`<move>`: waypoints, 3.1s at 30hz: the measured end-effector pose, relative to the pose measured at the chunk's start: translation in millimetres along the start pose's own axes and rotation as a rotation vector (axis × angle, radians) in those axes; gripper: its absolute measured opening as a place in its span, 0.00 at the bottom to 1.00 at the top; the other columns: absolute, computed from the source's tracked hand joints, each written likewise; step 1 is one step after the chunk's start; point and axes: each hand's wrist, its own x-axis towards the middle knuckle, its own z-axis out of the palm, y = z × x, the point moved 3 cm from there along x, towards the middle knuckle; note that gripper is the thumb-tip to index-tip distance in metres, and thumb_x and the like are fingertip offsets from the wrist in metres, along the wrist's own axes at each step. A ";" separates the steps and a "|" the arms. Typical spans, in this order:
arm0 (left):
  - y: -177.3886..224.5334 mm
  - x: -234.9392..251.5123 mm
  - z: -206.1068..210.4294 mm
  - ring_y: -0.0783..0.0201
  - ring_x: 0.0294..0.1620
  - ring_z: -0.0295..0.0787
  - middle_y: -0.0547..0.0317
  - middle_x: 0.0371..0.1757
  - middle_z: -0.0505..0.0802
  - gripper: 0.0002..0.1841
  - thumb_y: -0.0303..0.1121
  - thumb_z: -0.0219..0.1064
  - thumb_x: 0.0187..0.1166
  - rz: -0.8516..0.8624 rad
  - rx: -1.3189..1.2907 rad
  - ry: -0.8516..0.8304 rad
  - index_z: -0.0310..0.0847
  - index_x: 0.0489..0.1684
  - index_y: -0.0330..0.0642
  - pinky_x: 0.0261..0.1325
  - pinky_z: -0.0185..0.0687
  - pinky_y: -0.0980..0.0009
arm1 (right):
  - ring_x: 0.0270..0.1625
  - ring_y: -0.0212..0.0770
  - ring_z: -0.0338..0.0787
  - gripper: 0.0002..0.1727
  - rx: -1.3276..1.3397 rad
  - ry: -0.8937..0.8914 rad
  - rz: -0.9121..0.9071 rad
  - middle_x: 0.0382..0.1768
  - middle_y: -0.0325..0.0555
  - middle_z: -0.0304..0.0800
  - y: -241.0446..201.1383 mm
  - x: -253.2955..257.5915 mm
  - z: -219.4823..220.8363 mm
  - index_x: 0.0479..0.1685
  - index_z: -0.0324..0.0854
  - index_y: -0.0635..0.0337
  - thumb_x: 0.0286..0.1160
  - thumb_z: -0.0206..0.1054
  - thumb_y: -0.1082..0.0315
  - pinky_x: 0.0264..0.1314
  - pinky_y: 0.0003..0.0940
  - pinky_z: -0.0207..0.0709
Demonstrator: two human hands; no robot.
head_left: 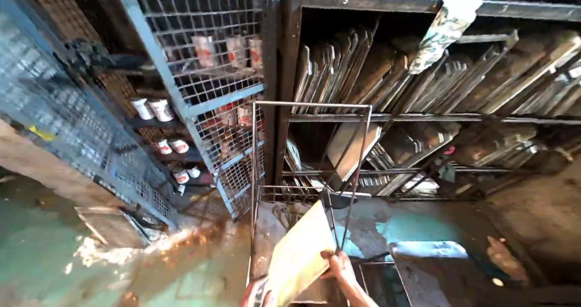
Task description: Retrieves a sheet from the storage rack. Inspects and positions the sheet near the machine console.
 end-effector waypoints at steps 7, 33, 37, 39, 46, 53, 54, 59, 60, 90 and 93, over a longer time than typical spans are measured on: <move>30.5 -14.4 63.2 0.63 0.83 0.74 0.60 0.76 0.86 0.22 0.48 0.54 0.91 0.195 0.094 -0.556 0.87 0.68 0.47 0.88 0.65 0.58 | 0.37 0.56 0.96 0.17 -0.183 -0.077 0.112 0.43 0.63 0.92 118.2 -101.0 16.3 0.57 0.80 0.70 0.79 0.69 0.65 0.38 0.53 0.91; 174.7 -183.8 381.0 0.57 0.78 0.82 0.69 0.69 0.92 0.23 0.47 0.47 0.93 1.078 0.123 -0.897 0.91 0.65 0.58 0.78 0.77 0.51 | 0.46 0.56 0.94 0.21 -0.362 0.351 -0.176 0.37 0.56 0.94 278.7 -318.9 -345.5 0.50 0.89 0.62 0.80 0.62 0.52 0.54 0.59 0.82; 173.2 -256.0 446.0 0.56 0.77 0.83 0.66 0.71 0.91 0.23 0.43 0.48 0.91 0.977 0.049 -0.902 0.89 0.68 0.53 0.77 0.77 0.51 | 0.33 0.53 0.93 0.18 -0.440 0.578 -0.349 0.25 0.52 0.90 336.1 -368.0 -424.4 0.38 0.88 0.62 0.79 0.64 0.55 0.39 0.56 0.83; 166.7 -300.8 475.0 0.52 0.76 0.84 0.61 0.71 0.91 0.21 0.39 0.50 0.89 0.883 0.007 -0.925 0.89 0.67 0.49 0.77 0.78 0.49 | 0.29 0.48 0.92 0.15 -0.443 0.671 -0.430 0.23 0.49 0.89 364.4 -393.9 -458.8 0.35 0.88 0.59 0.78 0.65 0.57 0.34 0.50 0.83; 157.2 -449.1 570.7 0.45 0.79 0.80 0.56 0.71 0.91 0.21 0.36 0.52 0.86 0.666 -0.019 -1.158 0.89 0.68 0.48 0.81 0.70 0.41 | 0.33 0.35 0.94 0.17 -0.516 0.970 -0.522 0.31 0.43 0.95 437.1 -482.2 -567.3 0.39 0.92 0.56 0.79 0.69 0.51 0.38 0.36 0.88; 163.8 -515.3 648.7 0.50 0.81 0.77 0.61 0.72 0.90 0.22 0.44 0.51 0.90 0.589 0.022 -1.366 0.86 0.73 0.54 0.82 0.68 0.42 | 0.38 0.28 0.94 0.18 -0.476 1.146 -0.333 0.36 0.40 0.97 479.6 -553.0 -656.0 0.43 0.95 0.56 0.76 0.72 0.49 0.46 0.29 0.89; 169.3 -515.0 659.1 0.51 0.81 0.78 0.62 0.72 0.90 0.22 0.45 0.52 0.90 0.592 0.013 -1.359 0.86 0.72 0.53 0.81 0.68 0.41 | 0.39 0.26 0.93 0.18 -0.425 1.168 -0.321 0.37 0.40 0.97 482.1 -563.0 -667.8 0.43 0.94 0.58 0.75 0.73 0.51 0.47 0.27 0.89; 222.2 -490.4 723.1 0.52 0.81 0.79 0.58 0.73 0.90 0.22 0.44 0.55 0.89 0.582 -0.148 -1.332 0.87 0.70 0.45 0.84 0.70 0.51 | 0.52 0.25 0.94 0.12 -0.263 1.291 -0.398 0.48 0.29 0.97 492.0 -592.0 -730.1 0.50 0.93 0.45 0.76 0.74 0.51 0.59 0.25 0.89; 238.9 -483.1 737.1 0.57 0.78 0.82 0.57 0.71 0.91 0.21 0.42 0.56 0.89 0.565 -0.208 -1.334 0.87 0.69 0.43 0.83 0.75 0.57 | 0.54 0.26 0.94 0.12 -0.238 1.310 -0.429 0.50 0.27 0.97 491.3 -594.4 -742.7 0.52 0.92 0.41 0.76 0.75 0.51 0.61 0.27 0.89; 582.3 -719.6 1073.0 0.61 0.51 0.95 0.53 0.52 0.96 0.24 0.51 0.74 0.78 1.148 -0.468 -2.074 0.89 0.61 0.41 0.56 0.91 0.57 | 0.49 0.31 0.95 0.14 -0.138 1.487 -0.526 0.39 0.39 0.97 588.0 -474.9 -1123.3 0.41 0.93 0.54 0.78 0.74 0.52 0.60 0.32 0.89; 584.9 -741.5 1110.3 0.67 0.46 0.95 0.60 0.45 0.97 0.18 0.51 0.75 0.77 1.187 -0.416 -1.956 0.93 0.49 0.46 0.50 0.93 0.62 | 0.53 0.33 0.96 0.13 -0.110 1.560 -0.568 0.40 0.38 0.98 608.7 -489.9 -1151.4 0.41 0.92 0.52 0.78 0.74 0.52 0.65 0.34 0.89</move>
